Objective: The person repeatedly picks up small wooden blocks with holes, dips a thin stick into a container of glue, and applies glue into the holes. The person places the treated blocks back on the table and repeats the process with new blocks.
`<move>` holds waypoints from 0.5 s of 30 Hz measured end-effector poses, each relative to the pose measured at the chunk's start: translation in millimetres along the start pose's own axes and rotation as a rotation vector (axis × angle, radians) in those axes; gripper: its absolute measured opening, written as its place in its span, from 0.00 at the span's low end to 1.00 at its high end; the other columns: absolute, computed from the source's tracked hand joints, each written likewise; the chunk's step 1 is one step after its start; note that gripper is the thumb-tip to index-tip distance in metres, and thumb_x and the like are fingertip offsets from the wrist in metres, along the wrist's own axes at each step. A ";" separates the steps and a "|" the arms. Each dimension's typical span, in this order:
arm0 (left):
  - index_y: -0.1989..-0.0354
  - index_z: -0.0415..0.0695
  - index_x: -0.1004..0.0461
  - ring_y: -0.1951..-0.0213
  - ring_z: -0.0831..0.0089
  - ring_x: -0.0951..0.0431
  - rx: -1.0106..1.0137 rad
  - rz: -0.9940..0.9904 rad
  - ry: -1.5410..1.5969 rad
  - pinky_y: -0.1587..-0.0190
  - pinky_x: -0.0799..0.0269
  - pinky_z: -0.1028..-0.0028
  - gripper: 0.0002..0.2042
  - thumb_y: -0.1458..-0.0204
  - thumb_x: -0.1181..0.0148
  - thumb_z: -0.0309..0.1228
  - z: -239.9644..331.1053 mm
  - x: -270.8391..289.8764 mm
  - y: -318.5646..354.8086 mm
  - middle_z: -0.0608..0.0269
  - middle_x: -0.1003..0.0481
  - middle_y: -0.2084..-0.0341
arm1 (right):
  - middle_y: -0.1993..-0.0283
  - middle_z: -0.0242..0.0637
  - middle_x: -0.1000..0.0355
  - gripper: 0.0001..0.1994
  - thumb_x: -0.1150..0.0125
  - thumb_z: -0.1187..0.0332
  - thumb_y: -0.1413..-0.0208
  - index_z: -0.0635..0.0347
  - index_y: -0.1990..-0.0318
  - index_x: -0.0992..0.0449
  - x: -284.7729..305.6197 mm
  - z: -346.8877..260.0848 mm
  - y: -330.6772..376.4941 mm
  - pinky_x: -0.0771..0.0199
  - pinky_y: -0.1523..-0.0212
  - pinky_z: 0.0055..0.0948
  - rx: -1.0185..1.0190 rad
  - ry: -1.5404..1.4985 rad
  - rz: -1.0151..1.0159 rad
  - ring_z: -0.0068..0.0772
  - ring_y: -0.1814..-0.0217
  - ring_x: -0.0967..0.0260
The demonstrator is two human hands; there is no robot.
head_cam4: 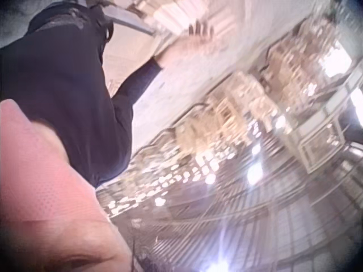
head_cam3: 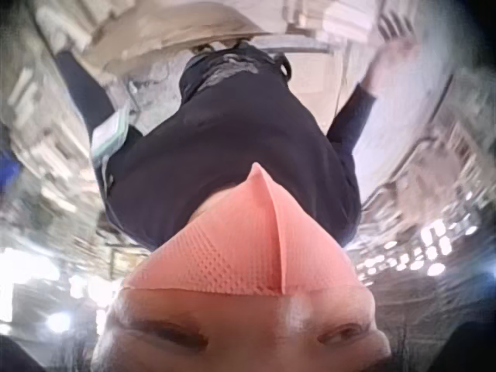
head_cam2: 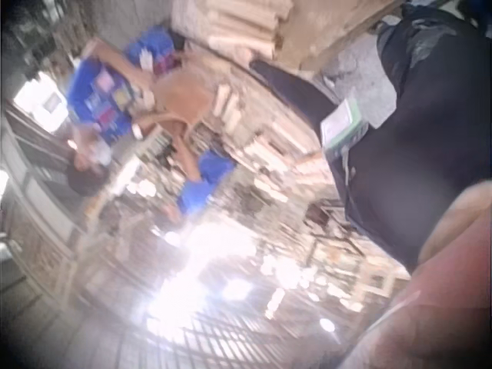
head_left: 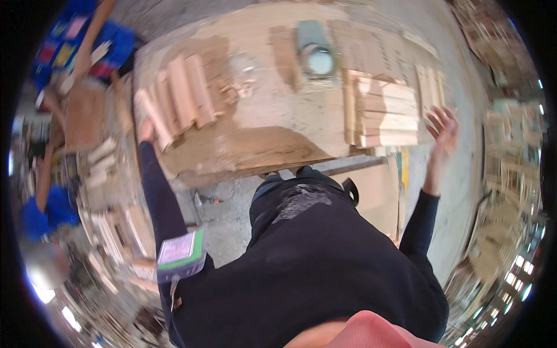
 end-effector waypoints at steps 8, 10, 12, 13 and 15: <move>0.44 0.32 0.29 0.45 0.46 0.28 -0.304 0.565 -0.621 0.41 0.34 0.57 0.28 0.44 0.44 0.45 93.4 -18.0 102.3 0.38 0.27 0.47 | 0.36 0.37 0.32 0.34 0.26 0.61 0.56 0.50 0.38 0.31 -26.1 110.5 36.7 0.37 0.34 0.41 0.379 0.691 -0.588 0.43 0.32 0.37; 0.45 0.33 0.28 0.45 0.50 0.27 -0.373 0.454 -0.466 0.42 0.33 0.60 0.26 0.43 0.43 0.43 117.4 -43.6 138.6 0.41 0.26 0.48 | 0.31 0.36 0.37 0.39 0.26 0.61 0.58 0.50 0.35 0.34 -33.9 132.2 51.6 0.42 0.31 0.42 0.469 0.759 -0.625 0.42 0.28 0.42; 0.46 0.36 0.27 0.46 0.56 0.26 -0.420 0.443 -0.555 0.43 0.33 0.64 0.22 0.41 0.41 0.40 152.5 -91.5 185.9 0.46 0.25 0.50 | 0.29 0.35 0.41 0.42 0.26 0.61 0.61 0.51 0.34 0.37 -30.1 146.9 54.6 0.45 0.29 0.42 0.477 0.737 -0.627 0.42 0.26 0.46; 0.47 0.37 0.26 0.46 0.57 0.26 -0.431 0.404 -0.550 0.43 0.33 0.63 0.21 0.41 0.42 0.40 154.2 -103.9 202.3 0.48 0.25 0.50 | 0.29 0.35 0.40 0.41 0.27 0.61 0.61 0.51 0.35 0.36 -31.0 145.0 52.7 0.45 0.30 0.42 0.491 0.708 -0.628 0.42 0.26 0.46; 0.48 0.38 0.25 0.46 0.59 0.26 -0.462 0.314 -0.536 0.42 0.34 0.63 0.19 0.40 0.42 0.40 153.9 -136.1 231.0 0.50 0.25 0.50 | 0.31 0.36 0.39 0.40 0.27 0.61 0.61 0.52 0.36 0.35 -30.0 147.2 52.2 0.43 0.31 0.42 0.532 0.662 -0.616 0.43 0.28 0.43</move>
Point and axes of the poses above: each hand's wrist, its own y-axis away from the middle knuckle, its own x-axis out of the back of the hand, z = x × y, the point moved 5 cm from there along -y, towards the middle knuckle
